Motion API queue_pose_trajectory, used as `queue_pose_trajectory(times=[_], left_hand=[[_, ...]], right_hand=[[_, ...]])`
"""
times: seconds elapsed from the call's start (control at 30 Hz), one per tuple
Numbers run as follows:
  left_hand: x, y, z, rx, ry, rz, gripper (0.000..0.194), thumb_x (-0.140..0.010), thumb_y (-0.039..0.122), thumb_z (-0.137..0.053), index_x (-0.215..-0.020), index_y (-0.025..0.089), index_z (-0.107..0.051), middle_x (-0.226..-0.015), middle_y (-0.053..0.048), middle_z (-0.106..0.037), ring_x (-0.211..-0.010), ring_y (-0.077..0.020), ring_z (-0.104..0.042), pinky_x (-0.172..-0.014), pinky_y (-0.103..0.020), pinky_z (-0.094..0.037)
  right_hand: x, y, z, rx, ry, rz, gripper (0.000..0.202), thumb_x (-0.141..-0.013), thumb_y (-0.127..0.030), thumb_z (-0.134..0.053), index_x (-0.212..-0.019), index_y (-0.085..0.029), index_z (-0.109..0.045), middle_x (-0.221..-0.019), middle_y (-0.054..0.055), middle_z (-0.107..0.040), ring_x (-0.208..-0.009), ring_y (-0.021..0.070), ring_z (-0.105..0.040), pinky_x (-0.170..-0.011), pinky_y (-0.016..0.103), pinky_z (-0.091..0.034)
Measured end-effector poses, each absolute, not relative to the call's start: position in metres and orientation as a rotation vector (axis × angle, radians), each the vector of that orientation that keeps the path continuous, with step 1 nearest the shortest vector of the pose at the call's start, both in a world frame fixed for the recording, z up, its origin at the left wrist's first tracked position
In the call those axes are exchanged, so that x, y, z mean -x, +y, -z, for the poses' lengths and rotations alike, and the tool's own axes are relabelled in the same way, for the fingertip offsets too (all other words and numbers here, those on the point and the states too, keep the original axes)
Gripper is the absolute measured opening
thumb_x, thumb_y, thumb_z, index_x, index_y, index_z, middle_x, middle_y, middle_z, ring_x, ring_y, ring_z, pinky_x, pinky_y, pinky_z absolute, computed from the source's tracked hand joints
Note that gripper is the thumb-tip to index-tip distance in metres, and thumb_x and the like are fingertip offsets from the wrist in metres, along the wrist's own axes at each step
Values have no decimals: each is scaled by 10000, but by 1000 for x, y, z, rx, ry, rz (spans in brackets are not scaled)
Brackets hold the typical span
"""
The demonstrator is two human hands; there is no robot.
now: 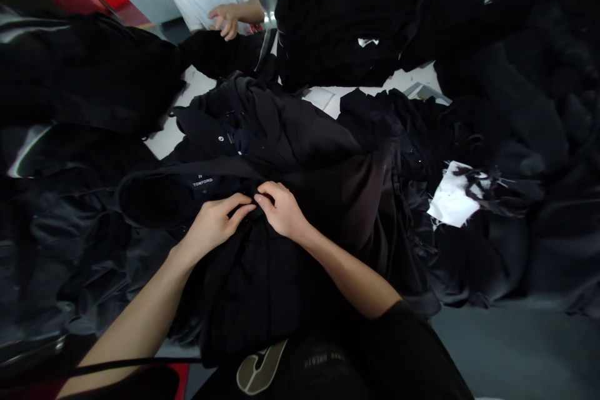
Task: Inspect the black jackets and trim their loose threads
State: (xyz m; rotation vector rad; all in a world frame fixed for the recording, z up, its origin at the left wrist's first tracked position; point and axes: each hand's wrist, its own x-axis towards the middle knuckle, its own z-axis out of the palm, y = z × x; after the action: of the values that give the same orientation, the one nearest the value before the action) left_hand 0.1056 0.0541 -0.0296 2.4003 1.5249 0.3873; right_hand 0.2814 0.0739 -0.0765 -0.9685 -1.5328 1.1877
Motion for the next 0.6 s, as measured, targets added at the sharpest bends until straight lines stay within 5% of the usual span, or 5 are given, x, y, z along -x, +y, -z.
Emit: queue_pose_trajectory(times=[0.6], left_hand=[[-104,57,37,-2628,1495,-266,244,-1001,332,-421,-967,184,-613,-824,-31,-701,-724,-162,-679,-638,-250,-444]], right_hand=[[-285,70,85,1006,-1811,-870,181,-955,-217,-438,-909,-203,-612,-835,54,-627,-848,198,-571,-848,327,-449]])
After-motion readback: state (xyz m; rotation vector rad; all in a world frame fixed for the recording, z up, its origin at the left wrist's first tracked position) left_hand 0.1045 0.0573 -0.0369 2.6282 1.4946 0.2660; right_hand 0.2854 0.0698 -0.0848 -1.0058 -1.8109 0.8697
